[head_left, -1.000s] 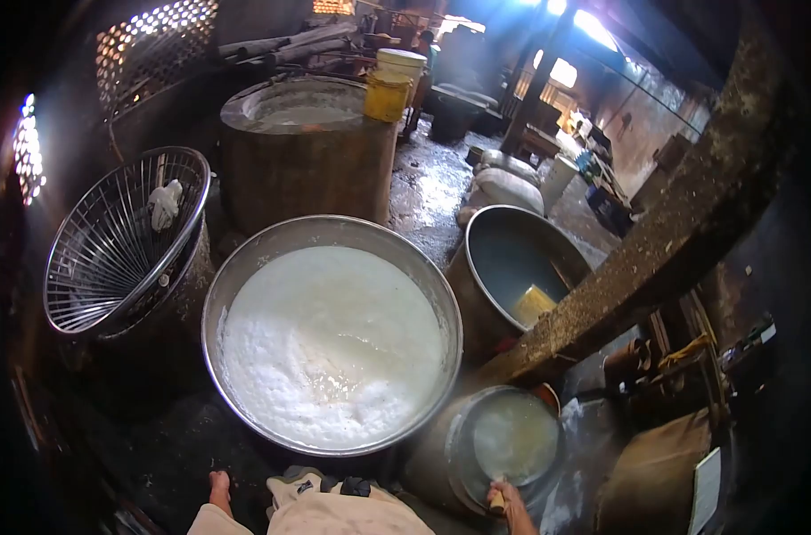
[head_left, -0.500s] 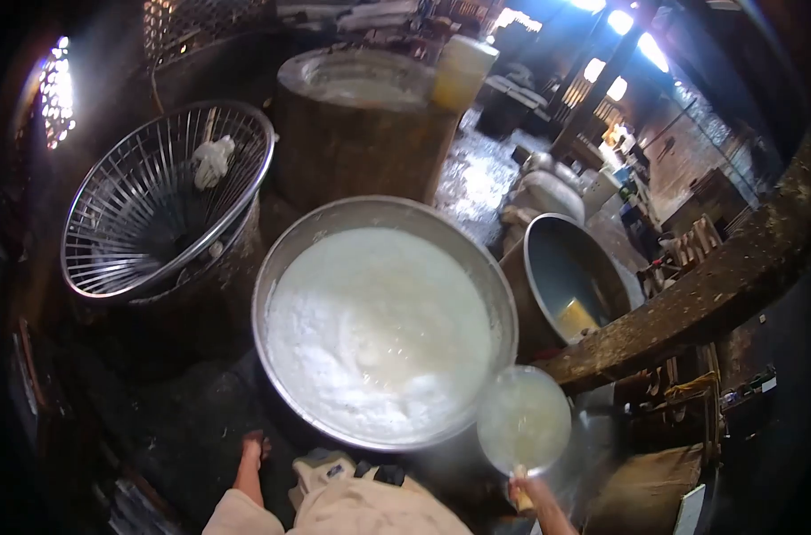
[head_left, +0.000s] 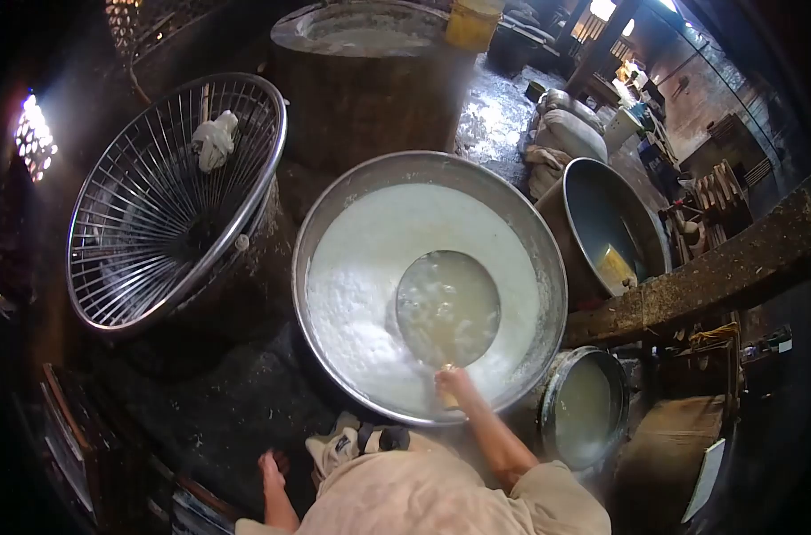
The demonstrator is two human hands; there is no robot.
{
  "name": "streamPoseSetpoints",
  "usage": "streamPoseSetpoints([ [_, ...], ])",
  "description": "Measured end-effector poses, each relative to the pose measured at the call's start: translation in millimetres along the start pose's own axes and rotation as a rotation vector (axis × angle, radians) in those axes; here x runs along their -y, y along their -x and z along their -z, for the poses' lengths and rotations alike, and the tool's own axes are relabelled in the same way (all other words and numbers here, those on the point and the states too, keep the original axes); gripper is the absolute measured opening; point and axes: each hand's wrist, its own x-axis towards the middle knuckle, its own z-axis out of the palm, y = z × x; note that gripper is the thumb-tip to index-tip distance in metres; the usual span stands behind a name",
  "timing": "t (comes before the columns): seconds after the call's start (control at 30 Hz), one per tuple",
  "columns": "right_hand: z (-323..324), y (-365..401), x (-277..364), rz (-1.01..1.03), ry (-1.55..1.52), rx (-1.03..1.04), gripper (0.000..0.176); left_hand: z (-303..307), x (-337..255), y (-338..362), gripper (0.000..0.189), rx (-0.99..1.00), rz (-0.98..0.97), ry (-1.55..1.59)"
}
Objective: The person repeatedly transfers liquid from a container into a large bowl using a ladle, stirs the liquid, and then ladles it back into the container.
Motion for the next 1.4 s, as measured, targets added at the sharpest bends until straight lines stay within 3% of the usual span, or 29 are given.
streamPoseSetpoints([
  [0.07, -14.5, -28.3, -11.6, -0.13, -0.174, 0.005, 0.003, 9.6, 9.5, 12.2, 0.014, -0.093, 0.027, 0.028],
  [0.17, -35.1, -46.7, -12.8, -0.163, -0.126, -0.042, 0.003, 17.5, 15.5, 17.0, 0.013, -0.221, 0.068, -0.006],
  [0.3, -32.6, -70.6, -29.9, -0.152, -0.125, -0.007, 0.003, 31.3, 14.8, 22.5, 0.019, -0.232, 0.115, 0.045],
  [0.5, -1.8, -63.8, -21.0, -0.159, 0.132, -0.266, 0.012, 7.6, -33.8, 18.4, 0.029, -0.165, 0.069, -0.058],
  [0.53, 10.4, -62.0, -21.6, -0.041, 0.301, -0.228, 0.01, -1.8, -42.2, 9.7, 0.029, -0.128, 0.03, -0.072],
  [0.6, 36.2, -48.9, -6.5, -0.111, 0.438, -0.409, 0.008, -24.1, -63.8, -2.9, 0.029, -0.071, -0.043, -0.119],
  [0.63, 75.9, -62.0, -25.1, 0.098, 0.852, -0.395, 0.009, -40.9, -77.4, -4.7, 0.028, -0.05, -0.078, -0.149],
  [0.67, 124.6, -88.7, -43.0, 0.062, 0.996, -0.484, 0.01, -56.7, -91.3, -5.9, 0.027, -0.007, -0.107, -0.165],
  [0.7, 101.6, -49.4, 9.2, -0.1, 0.694, -0.66, 0.015, -70.9, -102.4, -8.3, 0.026, 0.038, -0.134, -0.182],
  [0.77, 125.5, -25.4, 35.8, 0.177, 0.821, -0.925, 0.017, -97.7, -121.0, -18.1, 0.024, 0.121, -0.166, -0.242],
  [0.83, 143.2, 16.1, 69.1, 0.513, 1.052, -1.023, 0.022, -127.9, -135.5, -16.7, 0.023, 0.138, -0.215, -0.293],
  [0.9, 142.6, 71.0, 102.9, 0.416, 0.85, -1.167, 0.035, -160.0, -138.2, -5.9, 0.022, 0.16, -0.265, -0.336],
  [1.0, 185.2, 131.6, 92.7, 0.633, 0.773, -1.457, 0.038, -193.4, -131.1, 12.5, 0.022, 0.169, -0.297, -0.417],
  [1.1, 242.8, 191.9, 65.3, 0.506, 0.557, -1.486, 0.039, -206.6, -95.4, 6.0, 0.024, 0.236, -0.154, -0.381],
  [1.17, 295.7, 224.9, 29.3, 0.631, 0.514, -1.492, 0.036, -212.9, -68.3, 18.4, 0.026, 0.266, -0.166, -0.462],
  [1.2, 317.2, 235.6, 13.9, 0.62, 0.512, -1.524, 0.036, -211.6, -50.7, 17.5, 0.026, 0.245, -0.107, -0.465],
  [1.23, 339.7, 246.5, -2.2, 0.47, 0.735, -1.583, 0.036, -209.5, -31.3, 17.8, 0.027, 0.224, -0.045, -0.471],
  [1.27, 357.3, 264.8, -12.8, 0.301, 0.955, -1.627, 0.035, -203.3, -14.9, 15.9, 0.025, 0.238, 0.0, -0.479],
  [1.3, 345.0, 275.7, -3.6, -0.025, 0.8, -1.678, 0.032, -198.4, -0.6, 16.7, 0.022, 0.251, 0.044, -0.485],
  [1.4, 386.2, 265.2, -50.5, -0.057, 0.828, -1.636, 0.032, -193.2, 28.1, 30.0, 0.016, 0.144, 0.064, -0.539],
])
